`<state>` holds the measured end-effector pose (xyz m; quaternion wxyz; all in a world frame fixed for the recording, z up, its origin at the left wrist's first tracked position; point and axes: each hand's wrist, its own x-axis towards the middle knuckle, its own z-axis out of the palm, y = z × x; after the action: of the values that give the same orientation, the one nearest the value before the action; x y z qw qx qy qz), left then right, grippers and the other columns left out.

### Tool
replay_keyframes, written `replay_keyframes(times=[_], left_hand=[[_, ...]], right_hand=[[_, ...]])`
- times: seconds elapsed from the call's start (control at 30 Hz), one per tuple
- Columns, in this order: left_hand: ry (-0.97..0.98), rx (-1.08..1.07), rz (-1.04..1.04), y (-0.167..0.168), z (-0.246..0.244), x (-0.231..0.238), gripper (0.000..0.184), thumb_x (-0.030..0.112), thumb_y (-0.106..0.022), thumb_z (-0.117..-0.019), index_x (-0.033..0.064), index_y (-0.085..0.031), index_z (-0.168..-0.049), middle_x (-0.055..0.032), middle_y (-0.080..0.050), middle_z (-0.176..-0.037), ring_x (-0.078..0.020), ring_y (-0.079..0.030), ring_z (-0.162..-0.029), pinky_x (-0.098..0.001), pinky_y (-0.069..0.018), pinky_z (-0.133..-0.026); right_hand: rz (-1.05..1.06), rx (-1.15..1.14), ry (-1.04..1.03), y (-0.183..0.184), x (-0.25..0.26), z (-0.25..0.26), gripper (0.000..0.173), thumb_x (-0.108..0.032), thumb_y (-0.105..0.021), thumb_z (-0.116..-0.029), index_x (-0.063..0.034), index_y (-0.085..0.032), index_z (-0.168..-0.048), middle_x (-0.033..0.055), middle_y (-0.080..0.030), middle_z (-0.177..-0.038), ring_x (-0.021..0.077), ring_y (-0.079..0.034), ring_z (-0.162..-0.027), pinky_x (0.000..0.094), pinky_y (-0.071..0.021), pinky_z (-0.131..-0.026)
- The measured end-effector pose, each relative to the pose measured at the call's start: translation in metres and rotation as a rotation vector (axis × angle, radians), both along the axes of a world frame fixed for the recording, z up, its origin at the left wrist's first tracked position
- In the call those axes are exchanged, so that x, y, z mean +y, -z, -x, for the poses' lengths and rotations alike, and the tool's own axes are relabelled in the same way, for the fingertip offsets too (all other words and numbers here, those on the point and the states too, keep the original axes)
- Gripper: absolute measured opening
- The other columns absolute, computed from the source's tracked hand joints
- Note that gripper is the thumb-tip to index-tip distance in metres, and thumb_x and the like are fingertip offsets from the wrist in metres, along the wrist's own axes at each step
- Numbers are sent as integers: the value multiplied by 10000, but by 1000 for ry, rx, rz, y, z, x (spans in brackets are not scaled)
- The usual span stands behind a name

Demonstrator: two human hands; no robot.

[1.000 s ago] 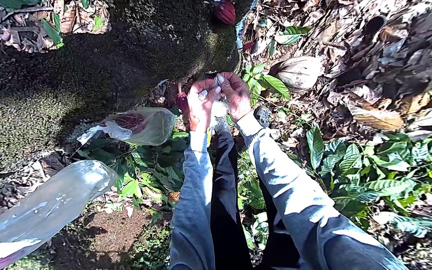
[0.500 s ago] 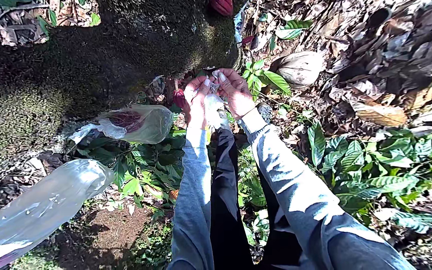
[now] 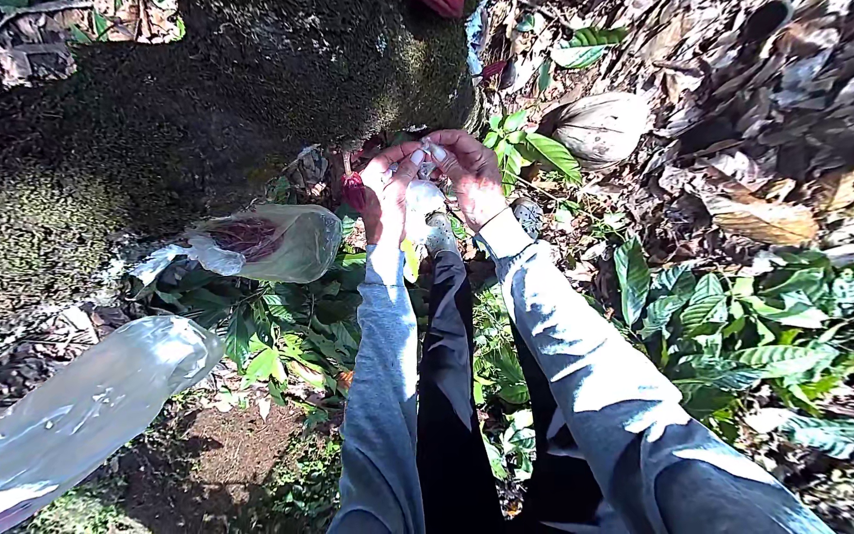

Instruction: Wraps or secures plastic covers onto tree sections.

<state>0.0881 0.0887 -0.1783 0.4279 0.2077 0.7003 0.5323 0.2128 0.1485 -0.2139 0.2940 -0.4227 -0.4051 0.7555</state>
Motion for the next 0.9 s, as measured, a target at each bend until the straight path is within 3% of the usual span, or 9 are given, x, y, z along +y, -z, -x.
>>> replay_keyframes(times=[0.13, 0.27, 0.37, 0.47, 0.63, 0.73, 0.9], left_hand=[[94, 166, 95, -8, 5, 4, 129, 36, -705, -937, 25, -757, -1054, -65, -762, -962, -131, -720, -882, -306, -604, -817], [75, 125, 18, -1, 5, 0, 172, 3, -728, -908, -10, -728, -1079, -100, -751, -987, -177, -718, -906, -337, -607, -830], [80, 77, -26, 0, 6, -1, 301, -18, -728, -893, -56, -658, -1183, -123, -736, -980, -197, -722, -890, -355, -623, -811], [130, 134, 34, -3, 9, 2, 350, 7, -731, -894, -43, -652, -1232, -96, -738, -986, -161, -719, -895, -330, -618, -823], [182, 230, 124, -12, 10, 8, 220, 41, -753, -894, 2, -732, -1109, -84, -754, -1035, -126, -721, -965, -301, -601, -891], [150, 249, 199, -24, 7, 12, 167, 32, -759, -889, 13, -765, -1054, -68, -760, -999, -93, -713, -940, -265, -587, -875], [33, 199, 144, -17, -1, 9, 146, 22, -730, -905, -4, -742, -1049, -84, -747, -998, -136, -711, -939, -305, -599, -862]], right_hand=[[36, 31, 26, 0, 5, -4, 239, -33, -664, -976, 4, -569, -1192, 101, -712, -950, 188, -709, -855, 349, -611, -806], [68, 37, -18, 1, 10, -9, 174, -52, -643, -996, 24, -688, -1146, 90, -742, -980, 158, -704, -854, 319, -601, -791], [24, 13, -101, 1, 15, -10, 182, -81, -624, -1014, 11, -702, -1149, 85, -742, -993, 146, -701, -853, 307, -598, -780], [-39, -21, -171, 2, 21, -9, 178, -85, -616, -1015, -4, -719, -1137, 77, -742, -999, 137, -703, -862, 306, -597, -805], [-89, -35, -214, 1, 27, -10, 163, -49, -645, -983, -4, -717, -1123, 78, -735, -995, 126, -697, -895, 302, -591, -841], [-65, -45, -173, -2, 26, -8, 166, -40, -683, -950, 8, -654, -1106, 84, -713, -947, 136, -698, -860, 316, -600, -823], [-40, -99, -186, -14, 17, -9, 238, -134, -646, -973, -41, -662, -1191, 64, -705, -1047, 120, -687, -921, 295, -591, -822]])
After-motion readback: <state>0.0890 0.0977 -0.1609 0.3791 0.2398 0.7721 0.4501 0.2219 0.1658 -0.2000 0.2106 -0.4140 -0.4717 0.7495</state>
